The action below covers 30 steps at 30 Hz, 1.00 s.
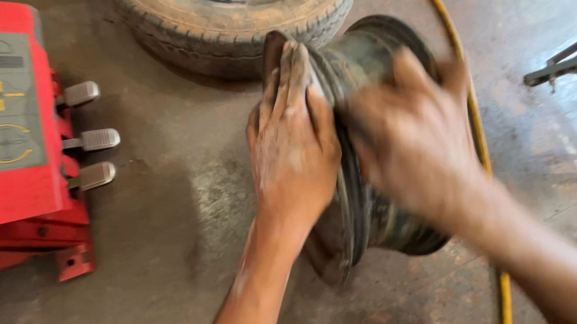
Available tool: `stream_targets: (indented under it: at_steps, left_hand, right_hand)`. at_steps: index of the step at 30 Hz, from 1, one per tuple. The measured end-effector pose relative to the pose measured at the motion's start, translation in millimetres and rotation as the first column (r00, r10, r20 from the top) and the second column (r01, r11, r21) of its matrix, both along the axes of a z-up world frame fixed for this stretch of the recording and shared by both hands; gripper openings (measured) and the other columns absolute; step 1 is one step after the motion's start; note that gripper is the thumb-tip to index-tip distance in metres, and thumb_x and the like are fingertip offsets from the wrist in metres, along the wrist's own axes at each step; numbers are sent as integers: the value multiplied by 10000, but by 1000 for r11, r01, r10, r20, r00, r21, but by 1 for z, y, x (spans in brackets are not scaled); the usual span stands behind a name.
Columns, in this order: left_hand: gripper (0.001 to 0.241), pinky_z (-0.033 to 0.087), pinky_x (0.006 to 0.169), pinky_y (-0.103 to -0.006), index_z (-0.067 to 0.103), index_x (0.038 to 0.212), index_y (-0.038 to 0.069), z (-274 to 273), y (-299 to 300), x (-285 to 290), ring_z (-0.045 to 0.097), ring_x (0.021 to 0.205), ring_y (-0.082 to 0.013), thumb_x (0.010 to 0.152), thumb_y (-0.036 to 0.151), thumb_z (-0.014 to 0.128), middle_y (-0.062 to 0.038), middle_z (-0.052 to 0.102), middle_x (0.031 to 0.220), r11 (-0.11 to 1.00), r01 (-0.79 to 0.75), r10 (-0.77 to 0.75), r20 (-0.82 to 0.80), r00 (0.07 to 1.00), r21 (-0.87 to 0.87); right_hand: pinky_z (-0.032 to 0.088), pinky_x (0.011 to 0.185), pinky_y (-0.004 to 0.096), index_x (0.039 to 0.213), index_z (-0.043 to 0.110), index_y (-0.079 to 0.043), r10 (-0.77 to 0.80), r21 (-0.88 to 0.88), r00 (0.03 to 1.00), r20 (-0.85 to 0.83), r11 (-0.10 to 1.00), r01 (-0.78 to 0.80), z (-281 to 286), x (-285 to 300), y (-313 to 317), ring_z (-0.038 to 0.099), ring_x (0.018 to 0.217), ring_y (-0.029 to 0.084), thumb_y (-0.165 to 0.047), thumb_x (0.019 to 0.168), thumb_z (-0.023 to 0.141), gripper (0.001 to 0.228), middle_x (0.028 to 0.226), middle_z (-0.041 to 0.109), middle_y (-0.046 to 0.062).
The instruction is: The person removes a tire from a rim using a tire changer, then scrubs the rim with a wire brush to remove rust and grime. The person rotates the rim while scrubbing to clean different sections.
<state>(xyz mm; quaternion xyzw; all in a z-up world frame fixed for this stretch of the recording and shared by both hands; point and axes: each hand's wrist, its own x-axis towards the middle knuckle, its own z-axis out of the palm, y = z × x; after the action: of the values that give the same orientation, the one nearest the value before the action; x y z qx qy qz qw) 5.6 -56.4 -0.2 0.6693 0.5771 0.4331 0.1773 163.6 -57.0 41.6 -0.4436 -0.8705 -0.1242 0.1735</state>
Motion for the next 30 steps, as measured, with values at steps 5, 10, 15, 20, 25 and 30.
stream_targets:
  at_steps: [5,10,15,20,25,30]
  left_hand:
    - [488,343,1195,-505,434,1536,-24,0,-20,8,475,1452,-342,1095,180,392,-200,472,1584,1000,-18,18,49,999,16]
    - [468,367,1188,-513,471,1515,-5,6,-15,2,498,1445,-375,1090,186,439,-199,504,1571,994,-28,27,9,1000,109]
    - [465,359,1223,-505,462,1534,1,-5,-23,5,491,1463,-371,1109,187,432,-186,505,1588,992,-19,12,55,998,129]
    - [508,311,1266,-484,379,1580,-15,-4,-18,2,410,1528,-357,1132,225,378,-201,416,1638,997,22,-32,123,992,77]
    - [556,278,1241,-476,328,1592,-2,-7,-10,16,377,1523,-314,1120,290,303,-178,365,1652,993,4,18,186,982,-119]
    - [550,244,1222,-522,324,1576,-51,4,-5,8,360,1516,-351,1100,224,330,-211,355,1646,998,1,1,27,1000,-65]
  right_hand:
    - [295,936,572,1018,808,-130,51,18,995,85,998,-53,4,-8,91,563,1071,333,-237,964,718,150,869,719,142]
    - [328,954,483,1059,786,-89,-68,-132,991,-112,990,53,11,10,51,567,1005,275,-233,991,678,192,941,739,100]
    - [346,930,399,1122,759,-77,-129,-252,954,-270,966,59,7,1,9,532,983,251,-203,995,698,189,918,663,111]
    - [329,970,453,1083,752,-90,-76,-53,961,-266,996,65,-3,-10,-33,548,952,225,-229,939,729,201,911,750,45]
    - [303,969,541,1102,758,-86,33,-70,991,-126,997,-42,-8,-12,75,554,1152,325,-263,1049,702,194,943,711,129]
    - [303,1029,520,1049,735,-74,15,-117,990,-142,993,-31,-2,-1,25,536,1138,293,-231,979,666,185,1011,726,125]
